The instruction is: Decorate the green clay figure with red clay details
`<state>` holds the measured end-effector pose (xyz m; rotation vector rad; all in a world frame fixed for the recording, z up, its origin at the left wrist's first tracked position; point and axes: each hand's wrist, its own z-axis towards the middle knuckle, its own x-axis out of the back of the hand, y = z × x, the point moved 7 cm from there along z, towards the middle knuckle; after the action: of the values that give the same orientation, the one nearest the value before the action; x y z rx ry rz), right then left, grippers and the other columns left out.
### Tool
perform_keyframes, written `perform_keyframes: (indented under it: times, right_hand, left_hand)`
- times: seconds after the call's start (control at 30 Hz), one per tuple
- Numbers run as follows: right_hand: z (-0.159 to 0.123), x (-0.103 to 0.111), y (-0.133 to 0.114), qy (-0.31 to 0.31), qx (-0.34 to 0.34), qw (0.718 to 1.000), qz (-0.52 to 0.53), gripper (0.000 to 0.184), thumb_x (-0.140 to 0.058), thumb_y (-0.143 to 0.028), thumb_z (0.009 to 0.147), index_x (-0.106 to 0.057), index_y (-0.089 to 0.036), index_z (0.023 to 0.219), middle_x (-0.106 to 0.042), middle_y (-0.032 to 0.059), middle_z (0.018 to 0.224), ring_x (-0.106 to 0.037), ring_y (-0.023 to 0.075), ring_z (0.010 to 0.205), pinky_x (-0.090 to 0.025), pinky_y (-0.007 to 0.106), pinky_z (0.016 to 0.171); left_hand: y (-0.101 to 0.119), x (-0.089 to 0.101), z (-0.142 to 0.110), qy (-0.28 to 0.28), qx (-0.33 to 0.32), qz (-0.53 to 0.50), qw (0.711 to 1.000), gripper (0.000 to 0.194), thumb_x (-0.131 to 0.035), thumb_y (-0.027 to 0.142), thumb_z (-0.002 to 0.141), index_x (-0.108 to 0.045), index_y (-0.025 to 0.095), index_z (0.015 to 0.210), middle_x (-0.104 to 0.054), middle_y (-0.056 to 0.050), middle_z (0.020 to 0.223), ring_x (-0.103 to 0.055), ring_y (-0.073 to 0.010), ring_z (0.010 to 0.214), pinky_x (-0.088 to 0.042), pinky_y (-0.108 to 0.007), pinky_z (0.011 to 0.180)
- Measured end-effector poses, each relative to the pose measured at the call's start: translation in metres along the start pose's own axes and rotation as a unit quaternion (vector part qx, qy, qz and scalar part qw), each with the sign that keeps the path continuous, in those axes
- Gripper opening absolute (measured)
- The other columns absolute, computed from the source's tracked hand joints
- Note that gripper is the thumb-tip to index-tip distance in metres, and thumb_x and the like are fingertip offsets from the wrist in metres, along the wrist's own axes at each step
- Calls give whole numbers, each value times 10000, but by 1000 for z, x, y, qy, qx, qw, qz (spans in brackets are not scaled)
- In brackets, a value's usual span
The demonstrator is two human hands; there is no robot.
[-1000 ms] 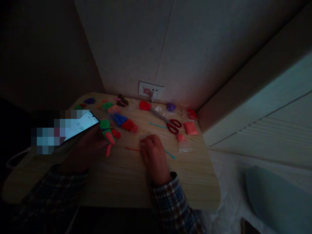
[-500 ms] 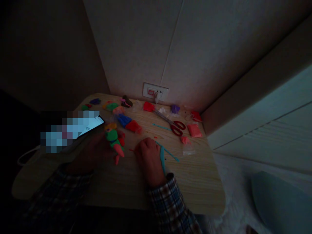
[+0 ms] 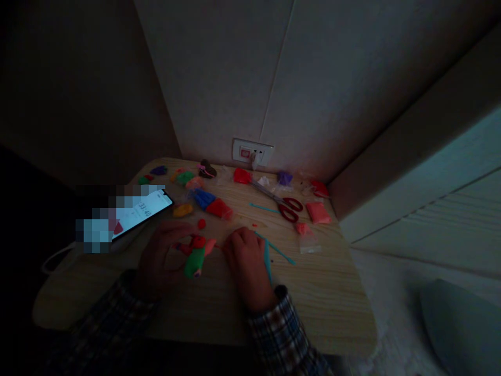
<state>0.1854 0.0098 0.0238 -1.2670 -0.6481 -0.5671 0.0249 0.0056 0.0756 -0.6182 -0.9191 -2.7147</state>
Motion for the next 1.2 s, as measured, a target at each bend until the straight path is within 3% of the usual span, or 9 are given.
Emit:
perform_keyframes:
  times: [0.07,0.23,0.5,0.87,1.2]
  right_hand:
    - [0,7,-4,10,0,999,40,92,-556,-143,901,-600,-203,848,-664,54,907,-604,236,880,-401,388,817]
    - [-1,28,-14,44,-2,989,142,105,-539,-262,936,-565,-214,847,-643,20,805,-611,188,787,-461,309,734]
    - [-9,42,-33,29,-44,959,279,95,-625,-258,850,-600,-220,766,-614,-14,728,-562,160,718,-421,276,658]
    - [-15,50,-50,16,-43,977,209,99,-616,-234,844,-604,-201,751,-644,-12,707,-597,138,679,-464,234,636]
    - [-19,53,-53,33,-37,985,166,104,-596,-216,862,-595,-205,759,-651,-17,719,-613,140,693,-463,237,644]
  left_hand:
    - [4,0,-1,-2,-42,23,999,463,-653,108,825,-532,209,1261,-651,-82,1087,-646,-239,975,-588,-393,825]
    - [7,0,0,-3,-76,9,997,359,-618,154,885,-534,194,1232,-634,-81,1062,-653,-224,942,-602,-395,822]
    - [5,0,-4,7,-70,-14,997,304,-637,220,902,-551,194,1192,-637,-85,1049,-675,-216,909,-606,-348,734]
    - [16,2,2,17,-116,27,993,236,-580,189,934,-534,188,1165,-623,-64,1019,-658,-185,885,-610,-324,721]
    - [16,2,0,14,-113,36,993,220,-599,182,923,-562,224,1136,-649,-57,996,-669,-190,868,-615,-338,703]
